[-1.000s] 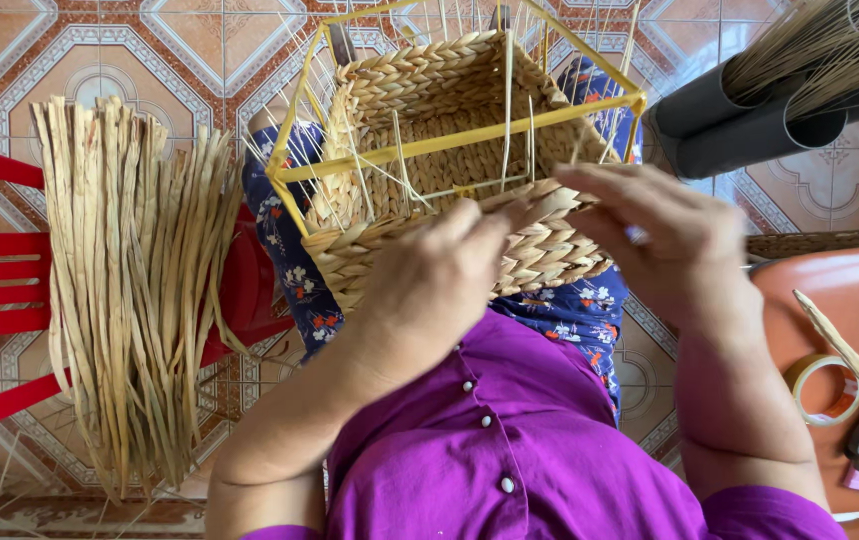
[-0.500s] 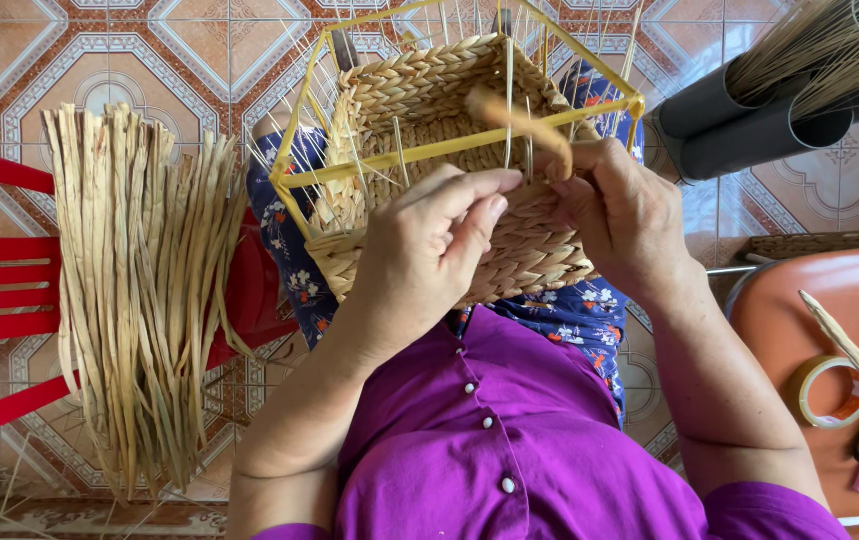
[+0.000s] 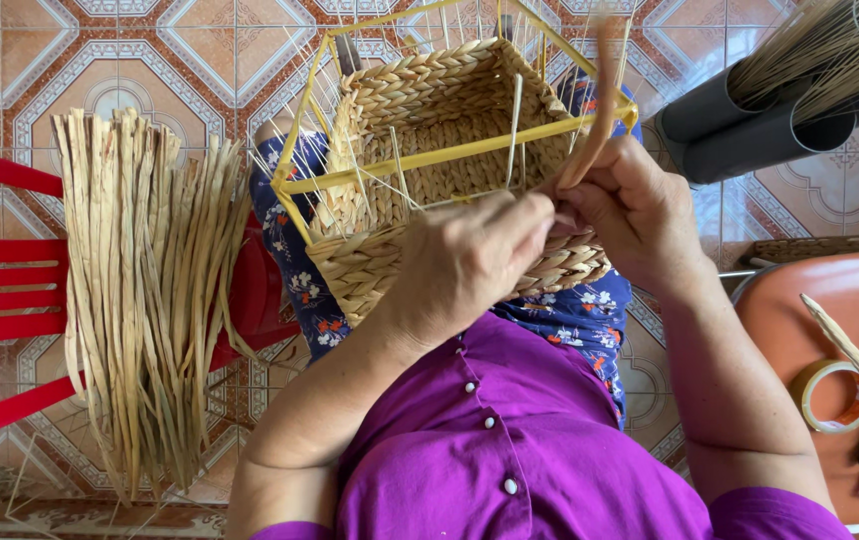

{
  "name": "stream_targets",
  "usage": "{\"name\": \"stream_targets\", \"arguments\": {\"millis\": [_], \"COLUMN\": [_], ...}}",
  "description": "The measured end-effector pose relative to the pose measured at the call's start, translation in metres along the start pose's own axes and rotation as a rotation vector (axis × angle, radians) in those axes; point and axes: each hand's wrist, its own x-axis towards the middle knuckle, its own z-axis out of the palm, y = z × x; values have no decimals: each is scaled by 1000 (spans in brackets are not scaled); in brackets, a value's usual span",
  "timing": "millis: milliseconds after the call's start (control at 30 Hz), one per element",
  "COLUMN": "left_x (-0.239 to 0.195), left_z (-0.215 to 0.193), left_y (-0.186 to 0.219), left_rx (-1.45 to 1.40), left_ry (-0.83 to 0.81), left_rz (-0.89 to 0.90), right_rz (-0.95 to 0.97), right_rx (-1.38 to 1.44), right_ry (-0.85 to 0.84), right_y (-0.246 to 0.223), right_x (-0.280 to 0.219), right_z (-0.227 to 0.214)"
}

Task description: The person weaves a basket using dried palm leaves, interlacing them through a yellow wire frame. They repeatedly pull and tuck the leaves to form a tight pattern, occasionally adjusting the basket's position on their lap.

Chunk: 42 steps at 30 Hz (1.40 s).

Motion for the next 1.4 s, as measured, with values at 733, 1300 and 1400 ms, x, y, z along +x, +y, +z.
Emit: {"name": "stream_targets", "arguments": {"millis": [733,1300,1400], "left_x": [-54,-6,5], "left_z": [-55,-64,-47], "left_y": [6,-22,-14], "left_rx": [-117,-438,-120], "left_ry": [-187,-238,-311], "left_rz": [-530,-337,-363], "right_rz": [-151,-327,-241], "right_rx": [-187,-470,-332], "right_ry": [73,43,41], "right_y": [-9,-3,-1], "right_x": [2,2,1], "right_z": [20,27,25]}}
